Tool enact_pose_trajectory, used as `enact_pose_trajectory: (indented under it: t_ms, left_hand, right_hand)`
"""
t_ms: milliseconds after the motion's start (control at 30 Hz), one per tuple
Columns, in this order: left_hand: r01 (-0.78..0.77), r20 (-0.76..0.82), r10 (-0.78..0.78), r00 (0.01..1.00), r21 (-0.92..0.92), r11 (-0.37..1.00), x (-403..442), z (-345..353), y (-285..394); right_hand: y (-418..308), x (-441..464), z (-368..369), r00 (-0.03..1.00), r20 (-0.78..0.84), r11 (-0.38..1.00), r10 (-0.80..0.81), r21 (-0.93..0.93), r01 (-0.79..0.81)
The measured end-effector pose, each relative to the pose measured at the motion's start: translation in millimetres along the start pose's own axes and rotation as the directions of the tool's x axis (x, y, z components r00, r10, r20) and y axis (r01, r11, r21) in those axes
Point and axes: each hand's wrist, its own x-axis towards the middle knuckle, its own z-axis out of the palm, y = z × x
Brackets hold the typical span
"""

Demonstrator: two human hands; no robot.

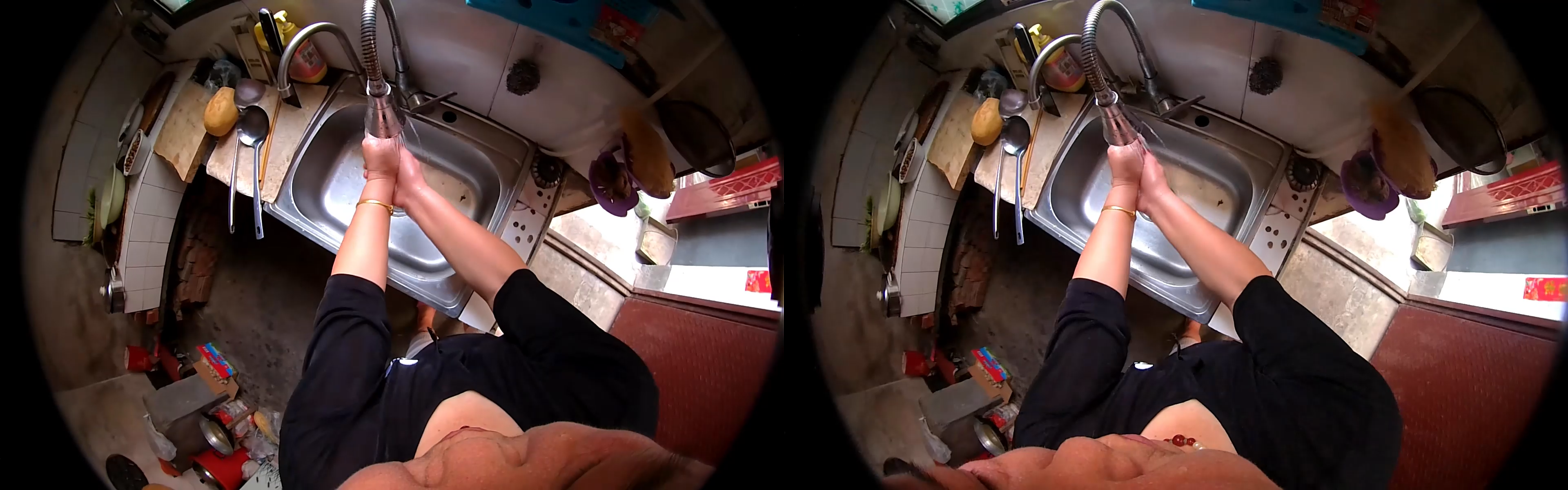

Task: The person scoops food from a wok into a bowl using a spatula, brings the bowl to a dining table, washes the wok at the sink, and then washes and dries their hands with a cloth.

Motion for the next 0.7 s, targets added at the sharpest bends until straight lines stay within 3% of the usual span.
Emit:
enact_pose_trajectory:
  t_ms: [33, 133, 167, 267, 300, 333, 400, 433, 500, 533, 567, 667, 700]
  left_hand:
    - [-0.107, -0.085, 0.134, 0.987, 0.270, 0.957, 2, 2, -3]
    - [-0.020, -0.026, 0.019, 0.999, -0.038, 0.999, 5, 5, -29]
    - [0.015, 0.000, -0.015, 1.000, -0.138, 0.990, 6, 5, -41]
    - [0.136, 0.096, -0.106, 0.990, -0.409, 0.902, 7, 3, -79]
    - [-0.093, 0.066, 0.106, 0.992, -0.180, 0.979, -13, 5, -40]
    - [-0.315, 0.034, 0.313, 0.949, 0.066, 0.947, -33, 6, 3]
    - [0.105, 0.009, -0.106, 0.994, -0.177, 0.979, -33, 9, -1]
    - [0.257, 0.055, -0.254, 0.966, -0.354, 0.899, -23, 7, -12]
    - [0.504, 0.225, -0.484, 0.845, -0.636, 0.585, 6, -1, -33]
    - [0.540, 0.288, -0.478, 0.830, -0.627, 0.561, 9, -3, -38]
    - [0.574, 0.347, -0.468, 0.812, -0.617, 0.538, 9, -4, -34]
    - [0.597, 0.499, -0.331, 0.801, -0.625, 0.503, 13, -11, -36]
    - [0.592, 0.541, -0.260, 0.800, -0.637, 0.494, 16, -12, -39]
  right_hand:
    - [1, -4, 5, 1.000, -0.003, 0.998, 0.023, -0.053, -0.024]
    - [-12, -9, 21, 0.990, -0.074, 0.970, 0.124, -0.199, -0.136]
    - [-13, -1, 14, 0.988, -0.033, 0.975, 0.149, -0.164, -0.153]
    - [-11, 35, -5, 0.996, 0.034, 0.986, 0.077, -0.148, -0.071]
    - [-10, 47, -11, 0.999, 0.043, 0.980, 0.008, -0.197, 0.001]
    - [-6, 58, -16, 0.996, 0.048, 0.959, -0.074, -0.270, 0.085]
    - [3, 78, -31, 0.959, 0.084, 0.839, -0.269, -0.470, 0.276]
    - [10, 88, -39, 0.921, 0.126, 0.733, -0.368, -0.570, 0.371]
    - [16, 97, -54, 0.864, 0.232, 0.561, -0.447, -0.679, 0.473]
    - [18, 96, -60, 0.845, 0.282, 0.500, -0.454, -0.704, 0.504]
    - [8, 77, -48, 0.880, 0.332, 0.530, -0.339, -0.705, 0.470]
    - [-1, 40, -5, 0.972, 0.072, 0.851, -0.225, -0.472, 0.232]
    - [2, 31, 6, 0.930, 0.086, 0.857, -0.356, -0.366, 0.362]
